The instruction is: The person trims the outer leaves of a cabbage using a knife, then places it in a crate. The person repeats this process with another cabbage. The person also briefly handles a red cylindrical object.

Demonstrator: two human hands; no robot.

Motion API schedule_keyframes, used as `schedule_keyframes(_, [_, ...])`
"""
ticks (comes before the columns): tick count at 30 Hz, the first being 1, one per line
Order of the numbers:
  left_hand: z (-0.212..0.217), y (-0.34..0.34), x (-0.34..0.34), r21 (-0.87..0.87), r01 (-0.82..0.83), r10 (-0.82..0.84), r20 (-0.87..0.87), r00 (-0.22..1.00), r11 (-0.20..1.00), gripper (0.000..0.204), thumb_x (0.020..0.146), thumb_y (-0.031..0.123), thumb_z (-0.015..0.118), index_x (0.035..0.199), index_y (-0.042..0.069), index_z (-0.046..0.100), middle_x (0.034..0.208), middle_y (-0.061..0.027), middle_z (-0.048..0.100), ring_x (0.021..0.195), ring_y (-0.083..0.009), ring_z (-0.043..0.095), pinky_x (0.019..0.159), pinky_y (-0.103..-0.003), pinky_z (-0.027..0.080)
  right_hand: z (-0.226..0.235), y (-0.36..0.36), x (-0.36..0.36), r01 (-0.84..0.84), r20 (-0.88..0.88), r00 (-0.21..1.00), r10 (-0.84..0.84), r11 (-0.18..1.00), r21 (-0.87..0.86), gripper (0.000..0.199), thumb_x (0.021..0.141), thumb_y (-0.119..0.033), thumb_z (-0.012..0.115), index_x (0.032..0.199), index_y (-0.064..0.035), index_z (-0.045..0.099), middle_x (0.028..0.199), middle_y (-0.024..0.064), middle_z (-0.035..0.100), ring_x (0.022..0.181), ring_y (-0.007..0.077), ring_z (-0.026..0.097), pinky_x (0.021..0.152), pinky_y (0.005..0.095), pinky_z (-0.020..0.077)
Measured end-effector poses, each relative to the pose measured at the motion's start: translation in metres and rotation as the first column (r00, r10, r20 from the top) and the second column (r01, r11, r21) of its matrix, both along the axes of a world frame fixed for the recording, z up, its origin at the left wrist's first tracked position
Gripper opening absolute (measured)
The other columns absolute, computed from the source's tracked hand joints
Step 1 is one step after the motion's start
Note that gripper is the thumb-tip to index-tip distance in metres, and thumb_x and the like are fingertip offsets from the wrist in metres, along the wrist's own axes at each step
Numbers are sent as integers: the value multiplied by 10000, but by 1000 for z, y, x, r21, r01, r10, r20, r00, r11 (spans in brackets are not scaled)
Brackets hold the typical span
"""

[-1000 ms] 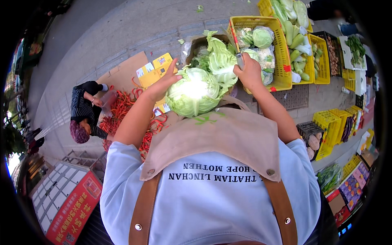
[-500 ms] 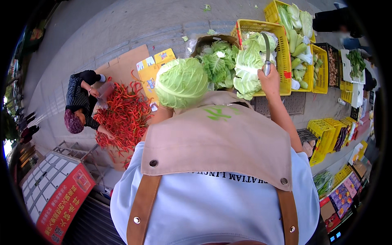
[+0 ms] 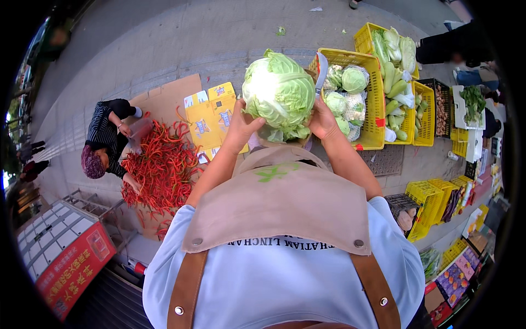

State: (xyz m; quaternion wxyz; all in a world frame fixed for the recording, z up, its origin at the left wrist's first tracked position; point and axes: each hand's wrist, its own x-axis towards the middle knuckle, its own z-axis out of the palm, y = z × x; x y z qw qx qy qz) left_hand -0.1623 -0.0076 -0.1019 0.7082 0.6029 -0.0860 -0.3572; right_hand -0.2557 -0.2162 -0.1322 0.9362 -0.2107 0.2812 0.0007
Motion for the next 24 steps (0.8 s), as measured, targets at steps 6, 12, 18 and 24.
schedule_keyframes(6, [50, 2, 22, 82, 104, -130, 466, 875, 991, 1117, 456, 387, 809, 1334, 36, 215, 1292, -166, 355, 1226, -306, 333, 1033, -361, 238, 21, -9, -7, -124, 233, 966, 108, 991, 56, 399, 909, -295, 449, 1251, -93, 418, 1201, 68, 511, 1075, 194, 515, 921, 352, 422])
schedule_keyframes(12, [56, 3, 42, 101, 483, -493, 151, 857, 870, 1054, 546, 629, 681, 1348, 54, 308, 1319, -138, 385, 1229, -240, 357, 1022, -361, 257, 6, 17, -18, -284, -46, 958, 282, 957, -50, 244, 883, -236, 520, 1110, -162, 475, 1034, 2, 554, 978, 146, 535, 816, 344, 474])
schedule_keyframes(18, [20, 8, 27, 17, 439, -413, -304, 858, 899, 703, 758, 409, 580, 1325, 63, 349, 1298, -102, 416, 1199, -215, 397, 995, -330, 306, 12, 22, -37, -469, -446, 882, 151, 367, -803, 197, 855, -266, 545, 951, -95, 518, 790, 67, 590, 715, 247, 583, 626, 366, 459])
schedule_keyframes(24, [3, 15, 27, 266, 396, -284, -375, 882, 879, 614, 778, 471, 551, 1235, 77, 442, 1216, -77, 486, 1106, -178, 471, 920, -307, 381, 83, 17, -68, -323, -367, 874, 319, -183, -928, 316, 814, -330, 578, 814, -27, 487, 641, 167, 550, 617, 351, 552, 551, 416, 418])
